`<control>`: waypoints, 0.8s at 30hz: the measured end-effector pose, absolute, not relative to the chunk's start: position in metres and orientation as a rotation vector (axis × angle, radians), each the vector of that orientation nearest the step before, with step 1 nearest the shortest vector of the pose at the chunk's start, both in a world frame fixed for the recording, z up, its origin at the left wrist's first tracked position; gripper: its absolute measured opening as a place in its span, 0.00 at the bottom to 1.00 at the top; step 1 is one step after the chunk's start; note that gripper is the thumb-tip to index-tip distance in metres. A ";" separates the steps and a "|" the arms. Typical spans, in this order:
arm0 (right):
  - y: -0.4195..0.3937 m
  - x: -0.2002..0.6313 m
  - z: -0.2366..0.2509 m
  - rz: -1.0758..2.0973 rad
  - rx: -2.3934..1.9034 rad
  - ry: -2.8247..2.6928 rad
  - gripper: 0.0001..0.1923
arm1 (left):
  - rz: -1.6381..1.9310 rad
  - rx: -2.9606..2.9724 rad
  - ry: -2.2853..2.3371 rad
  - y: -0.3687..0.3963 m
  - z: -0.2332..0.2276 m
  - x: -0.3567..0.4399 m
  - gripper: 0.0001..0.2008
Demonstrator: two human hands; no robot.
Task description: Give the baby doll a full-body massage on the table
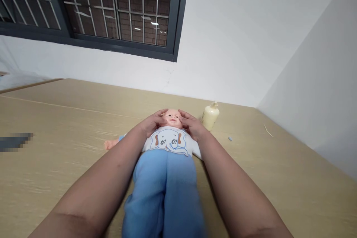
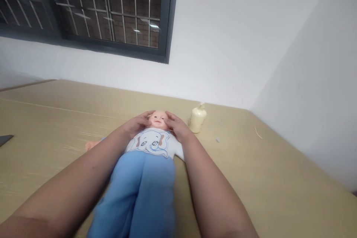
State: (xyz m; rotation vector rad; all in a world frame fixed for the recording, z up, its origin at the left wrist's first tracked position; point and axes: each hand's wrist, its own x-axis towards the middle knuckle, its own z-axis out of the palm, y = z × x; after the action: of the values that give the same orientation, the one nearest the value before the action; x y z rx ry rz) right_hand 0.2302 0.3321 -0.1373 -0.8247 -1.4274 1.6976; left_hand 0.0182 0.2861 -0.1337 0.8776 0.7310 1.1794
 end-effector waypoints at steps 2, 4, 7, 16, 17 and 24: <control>0.331 0.228 -0.138 1.672 -0.809 -1.444 0.44 | 1.177 0.908 0.763 0.284 -0.134 0.020 0.47; 0.329 0.227 -0.137 1.631 -0.817 -1.496 0.49 | 1.168 0.965 0.814 0.283 -0.134 0.021 0.50; 0.327 0.225 -0.134 1.499 -0.918 -1.693 0.61 | 1.167 1.025 0.868 0.284 -0.134 0.023 0.54; 0.328 0.223 -0.134 1.276 -0.969 -1.860 0.64 | 1.185 1.054 0.936 0.286 -0.135 0.024 0.53; 0.328 0.224 -0.135 1.283 -0.957 -1.848 0.64 | 1.187 1.052 0.941 0.286 -0.135 0.023 0.53; 0.329 0.229 -0.137 1.414 -0.881 -1.762 0.62 | 1.177 1.028 0.881 0.286 -0.134 0.020 0.49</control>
State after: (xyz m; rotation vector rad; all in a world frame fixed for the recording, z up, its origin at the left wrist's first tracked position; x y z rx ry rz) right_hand 0.2293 0.3292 -0.1371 -0.8813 -1.7624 1.4137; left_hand 0.0197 0.2858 -0.1343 1.0285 0.8814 1.1765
